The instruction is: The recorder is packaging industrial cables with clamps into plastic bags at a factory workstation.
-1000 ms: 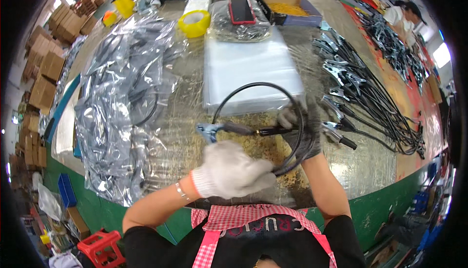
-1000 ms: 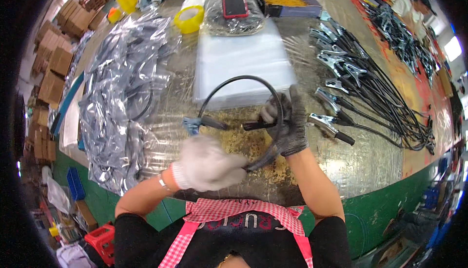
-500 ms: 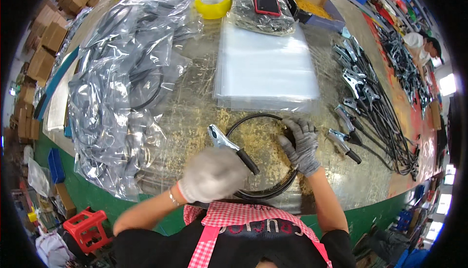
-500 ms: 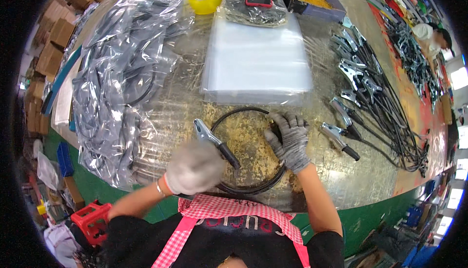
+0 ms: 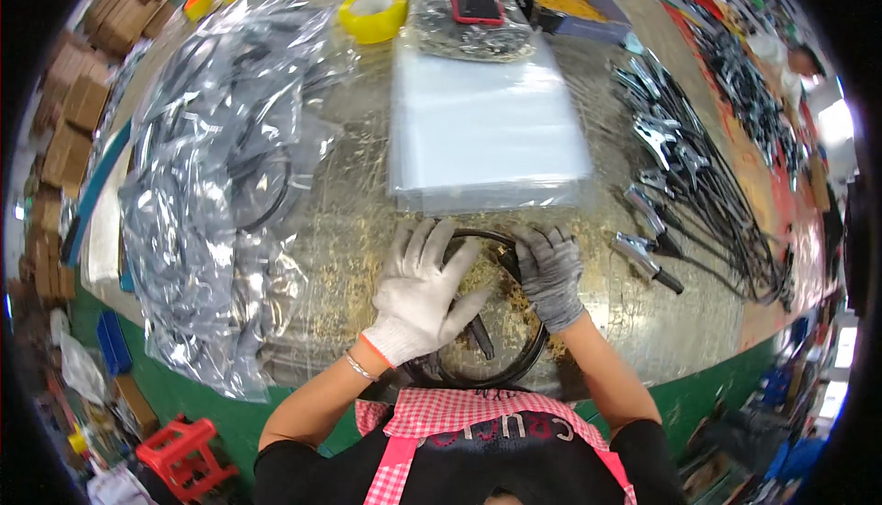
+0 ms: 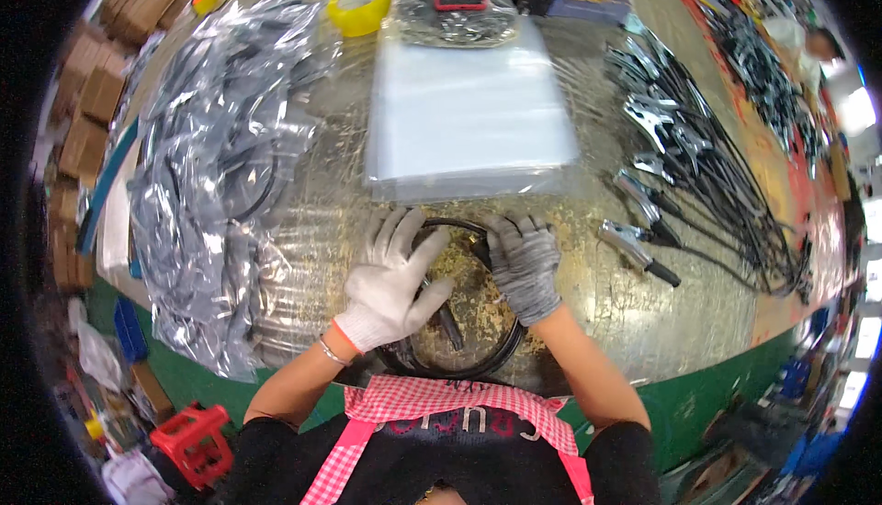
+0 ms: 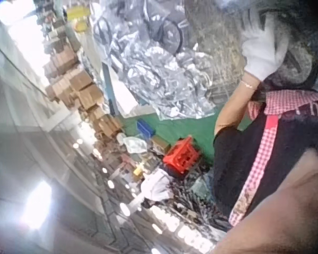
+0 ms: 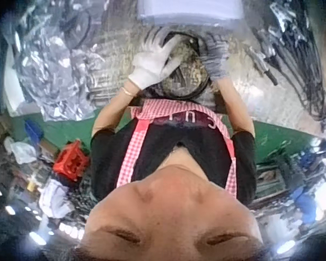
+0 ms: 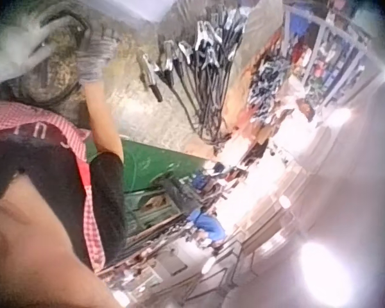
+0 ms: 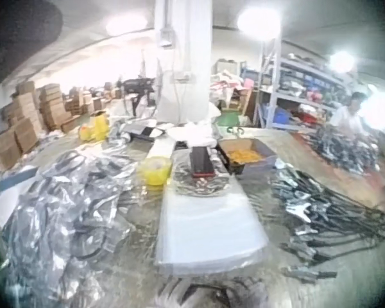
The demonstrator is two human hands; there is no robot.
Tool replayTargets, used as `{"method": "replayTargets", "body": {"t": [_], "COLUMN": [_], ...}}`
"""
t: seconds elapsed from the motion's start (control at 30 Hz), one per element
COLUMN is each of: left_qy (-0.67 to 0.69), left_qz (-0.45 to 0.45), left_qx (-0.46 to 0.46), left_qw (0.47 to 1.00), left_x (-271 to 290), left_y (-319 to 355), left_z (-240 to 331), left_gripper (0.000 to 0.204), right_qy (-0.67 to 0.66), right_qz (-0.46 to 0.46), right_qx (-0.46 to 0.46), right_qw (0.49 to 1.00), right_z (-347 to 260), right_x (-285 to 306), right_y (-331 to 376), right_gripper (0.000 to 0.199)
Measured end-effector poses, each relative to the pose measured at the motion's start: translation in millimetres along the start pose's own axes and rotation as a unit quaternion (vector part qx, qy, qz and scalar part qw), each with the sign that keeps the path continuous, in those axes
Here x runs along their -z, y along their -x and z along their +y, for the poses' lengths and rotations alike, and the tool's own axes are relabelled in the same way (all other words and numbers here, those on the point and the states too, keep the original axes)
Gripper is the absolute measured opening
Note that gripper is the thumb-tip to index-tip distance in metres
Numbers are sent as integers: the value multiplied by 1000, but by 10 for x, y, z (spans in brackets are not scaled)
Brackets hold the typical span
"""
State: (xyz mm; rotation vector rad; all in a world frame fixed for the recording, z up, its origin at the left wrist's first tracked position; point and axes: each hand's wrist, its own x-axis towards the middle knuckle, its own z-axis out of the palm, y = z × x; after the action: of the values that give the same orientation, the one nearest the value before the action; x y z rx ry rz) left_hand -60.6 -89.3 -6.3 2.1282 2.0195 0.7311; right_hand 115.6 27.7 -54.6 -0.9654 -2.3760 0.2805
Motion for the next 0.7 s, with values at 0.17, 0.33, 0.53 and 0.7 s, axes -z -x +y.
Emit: {"method": "replayTargets", "body": {"t": [0.17,0.33,0.53,0.7], "left_qy": [6,33,77,136], "left_qz": [-45,-68,-41,61], "left_qx": [-75,-109,-102,86], "left_qw": [996,991,991,985], "left_x": [-40,-54,-102,-269], "left_y": [-192,-130,-172,-137], "left_z": [63,143,230,218], "left_gripper": [50,45,44,60], "right_qy": [69,88,136,-79], "right_qz": [-68,-261,-190,36], "right_qx": [58,130,22,-50], "right_qw": [994,952,972,995], "right_z": [97,148,119,248], "right_x": [-31,139,-19,-299], "right_y": [-422,-283,-590,-489], "right_gripper": [30,37,27,16]}}
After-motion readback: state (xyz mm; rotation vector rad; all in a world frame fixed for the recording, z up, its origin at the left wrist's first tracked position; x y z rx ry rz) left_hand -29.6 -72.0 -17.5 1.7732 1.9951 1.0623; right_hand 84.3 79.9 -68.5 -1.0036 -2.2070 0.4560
